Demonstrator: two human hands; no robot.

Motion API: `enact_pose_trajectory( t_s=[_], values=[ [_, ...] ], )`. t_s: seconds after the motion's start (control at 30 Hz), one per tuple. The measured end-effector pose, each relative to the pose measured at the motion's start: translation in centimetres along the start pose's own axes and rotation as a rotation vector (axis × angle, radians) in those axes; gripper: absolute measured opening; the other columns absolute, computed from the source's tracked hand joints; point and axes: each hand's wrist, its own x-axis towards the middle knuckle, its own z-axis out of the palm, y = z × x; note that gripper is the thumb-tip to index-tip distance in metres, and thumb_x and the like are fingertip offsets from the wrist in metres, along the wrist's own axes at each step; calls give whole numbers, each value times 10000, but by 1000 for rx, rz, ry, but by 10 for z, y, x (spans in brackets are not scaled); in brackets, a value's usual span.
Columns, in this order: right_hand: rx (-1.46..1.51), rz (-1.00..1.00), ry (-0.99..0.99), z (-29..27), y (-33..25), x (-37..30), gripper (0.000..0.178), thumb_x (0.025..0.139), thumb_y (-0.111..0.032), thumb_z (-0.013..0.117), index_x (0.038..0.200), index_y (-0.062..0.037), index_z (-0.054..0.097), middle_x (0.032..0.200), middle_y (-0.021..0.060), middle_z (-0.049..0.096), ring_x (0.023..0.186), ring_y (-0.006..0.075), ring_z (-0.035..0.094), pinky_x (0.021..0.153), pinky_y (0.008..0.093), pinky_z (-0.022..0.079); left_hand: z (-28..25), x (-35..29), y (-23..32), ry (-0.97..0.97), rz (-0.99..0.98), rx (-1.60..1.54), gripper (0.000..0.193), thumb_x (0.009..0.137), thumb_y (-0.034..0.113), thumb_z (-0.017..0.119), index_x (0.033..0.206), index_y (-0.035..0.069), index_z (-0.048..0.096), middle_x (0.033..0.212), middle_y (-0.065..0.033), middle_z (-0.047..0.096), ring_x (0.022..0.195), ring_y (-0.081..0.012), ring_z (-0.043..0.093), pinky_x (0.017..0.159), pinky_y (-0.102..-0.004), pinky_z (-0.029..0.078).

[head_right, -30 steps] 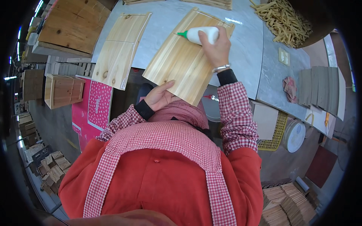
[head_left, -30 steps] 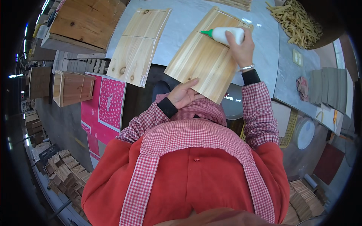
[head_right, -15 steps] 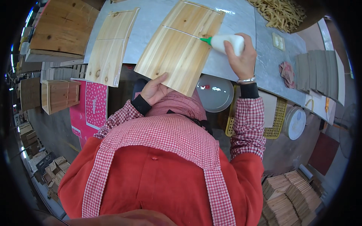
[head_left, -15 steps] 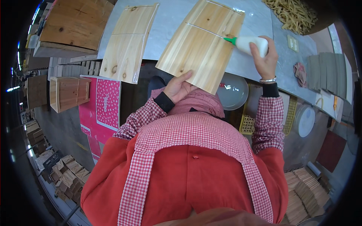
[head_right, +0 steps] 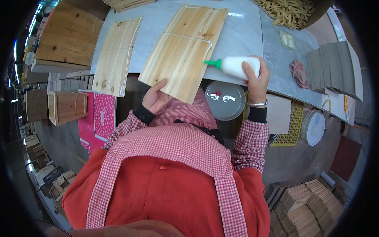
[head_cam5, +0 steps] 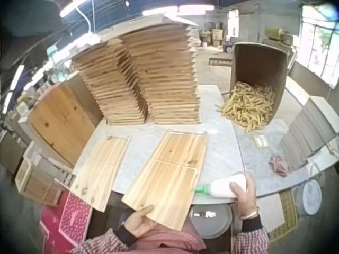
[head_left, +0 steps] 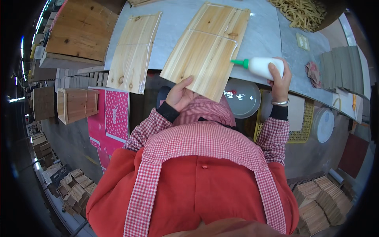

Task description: Assembling wooden boxes by applying glue to the edges and attaching panels.

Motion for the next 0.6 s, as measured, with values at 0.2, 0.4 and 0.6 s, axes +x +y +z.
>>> enact_pose_trajectory(
  t_s=[0.2,0.4,0.6],
  values=[
    [181,-19,199,8,4,40,335,839,-277,688,1027,-27,566,798,16,578,577,66,523,425,203,408,-3,-11,6,-7,15,-19,517,929,106,539,1378,6,303,1359,-168,449,1252,-284,465,1048,-438,407],
    [144,-145,430,17,7,107,327,834,-303,696,913,-18,556,707,28,566,461,77,478,385,198,362,-13,-20,7,-30,-39,-13,555,920,108,546,1394,2,277,1373,-180,435,1269,-300,448,1064,-463,381],
    [-37,-166,435,13,7,118,343,825,-312,708,917,-8,578,718,36,579,486,82,513,385,207,395,-13,-24,6,-47,-33,-18,563,919,107,545,1398,2,269,1376,-187,430,1279,-307,437,1069,-481,372]
  ],
)
